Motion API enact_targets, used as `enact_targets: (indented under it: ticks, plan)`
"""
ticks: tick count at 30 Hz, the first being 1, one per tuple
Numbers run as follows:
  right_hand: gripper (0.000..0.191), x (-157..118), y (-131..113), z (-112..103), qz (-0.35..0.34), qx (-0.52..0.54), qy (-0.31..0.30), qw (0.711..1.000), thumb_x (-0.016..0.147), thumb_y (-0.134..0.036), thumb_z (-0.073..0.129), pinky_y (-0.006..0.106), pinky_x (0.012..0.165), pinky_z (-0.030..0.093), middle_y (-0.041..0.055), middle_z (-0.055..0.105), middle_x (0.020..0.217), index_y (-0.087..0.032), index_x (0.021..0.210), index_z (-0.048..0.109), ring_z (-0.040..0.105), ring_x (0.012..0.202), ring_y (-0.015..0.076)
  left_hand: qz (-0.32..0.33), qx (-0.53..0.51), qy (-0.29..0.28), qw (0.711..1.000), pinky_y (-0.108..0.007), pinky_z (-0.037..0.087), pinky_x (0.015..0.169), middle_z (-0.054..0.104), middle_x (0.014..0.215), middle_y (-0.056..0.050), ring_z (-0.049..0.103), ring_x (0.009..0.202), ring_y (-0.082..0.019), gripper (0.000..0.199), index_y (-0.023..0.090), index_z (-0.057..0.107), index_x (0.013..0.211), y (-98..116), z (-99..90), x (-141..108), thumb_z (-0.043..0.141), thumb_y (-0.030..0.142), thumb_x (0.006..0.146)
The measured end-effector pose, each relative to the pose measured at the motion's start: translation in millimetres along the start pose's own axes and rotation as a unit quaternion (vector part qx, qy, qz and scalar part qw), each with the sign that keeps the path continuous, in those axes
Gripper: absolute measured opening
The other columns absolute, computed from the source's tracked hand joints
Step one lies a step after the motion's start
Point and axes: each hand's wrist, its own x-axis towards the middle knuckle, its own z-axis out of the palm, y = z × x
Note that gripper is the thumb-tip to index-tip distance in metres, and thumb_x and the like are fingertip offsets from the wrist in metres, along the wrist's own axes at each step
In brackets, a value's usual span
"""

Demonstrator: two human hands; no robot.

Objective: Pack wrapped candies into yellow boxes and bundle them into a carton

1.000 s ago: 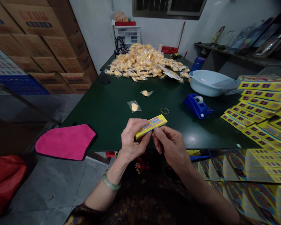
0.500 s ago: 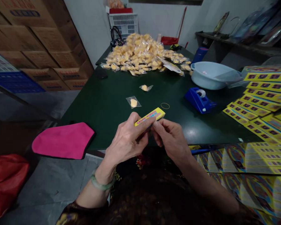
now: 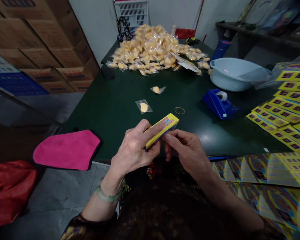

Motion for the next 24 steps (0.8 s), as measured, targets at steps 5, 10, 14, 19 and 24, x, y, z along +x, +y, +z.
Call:
enact_targets:
  ticks: [5, 10, 14, 19, 24]
  plan:
    - [0.029, 1, -6, 4, 0.039, 0.028, 0.011, 0.999, 0.076, -0.041, 0.069, 0.018, 0.039, 0.046, -0.004, 0.056, 0.052, -0.017, 0.064, 0.061, 0.05, 0.041, 0.0061, -0.005, -0.008, 0.008, 1.0, -0.018, 0.036, 0.047, 0.05, 0.077, 0.002, 0.045, 0.057, -0.006, 0.043, 0.022, 0.057, 0.125, 0, 1.7, -1, 0.054, 0.015, 0.082]
    - [0.028, 3, -3, 4, 0.05, 0.022, 0.017, 0.998, 0.076, -0.042, 0.069, 0.018, 0.038, 0.046, -0.0042, 0.057, 0.051, -0.017, 0.065, 0.062, 0.051, 0.04, 0.0062, -0.006, -0.017, 0.007, 1.0, -0.017, 0.037, 0.047, 0.05, 0.078, 0.002, 0.046, 0.057, -0.006, 0.041, 0.021, 0.058, 0.122, 0, 1.6, 0, 0.053, 0.013, 0.082]
    - [0.031, 3, -6, 4, 0.043, -0.005, 0.029, 0.999, 0.076, -0.042, 0.069, 0.017, 0.037, 0.043, -0.0045, 0.056, 0.049, -0.016, 0.061, 0.06, 0.048, 0.037, 0.0052, 0.005, -0.009, 0.013, 1.0, -0.017, 0.038, 0.048, 0.05, 0.078, 0.002, 0.047, 0.058, -0.006, 0.043, 0.021, 0.058, 0.121, 1, 1.7, 0, 0.053, 0.012, 0.08]
    - [0.038, 5, 3, 6, 0.053, 0.009, 0.038, 0.998, 0.07, -0.047, 0.071, 0.019, 0.034, 0.04, -0.0044, 0.053, 0.046, -0.017, 0.053, 0.056, 0.046, 0.035, 0.0058, 0.013, 0.002, 0.026, 1.0, -0.017, 0.038, 0.049, 0.051, 0.079, 0.001, 0.047, 0.058, -0.005, 0.041, 0.02, 0.059, 0.122, 0, 3.7, -1, 0.053, 0.014, 0.082]
    - [0.048, 5, 44, -7, 0.186, 0.069, 0.04, 0.979, 0.054, -0.053, 0.079, 0.02, 0.029, 0.034, -0.0071, 0.045, 0.039, -0.019, 0.046, 0.047, 0.038, 0.03, 0.0049, 0.012, 0.005, 0.028, 1.0, -0.02, 0.041, 0.052, 0.052, 0.08, 0.0, 0.049, 0.062, -0.007, 0.038, 0.016, 0.06, 0.121, -4, 5.4, 0, 0.055, 0.017, 0.083]
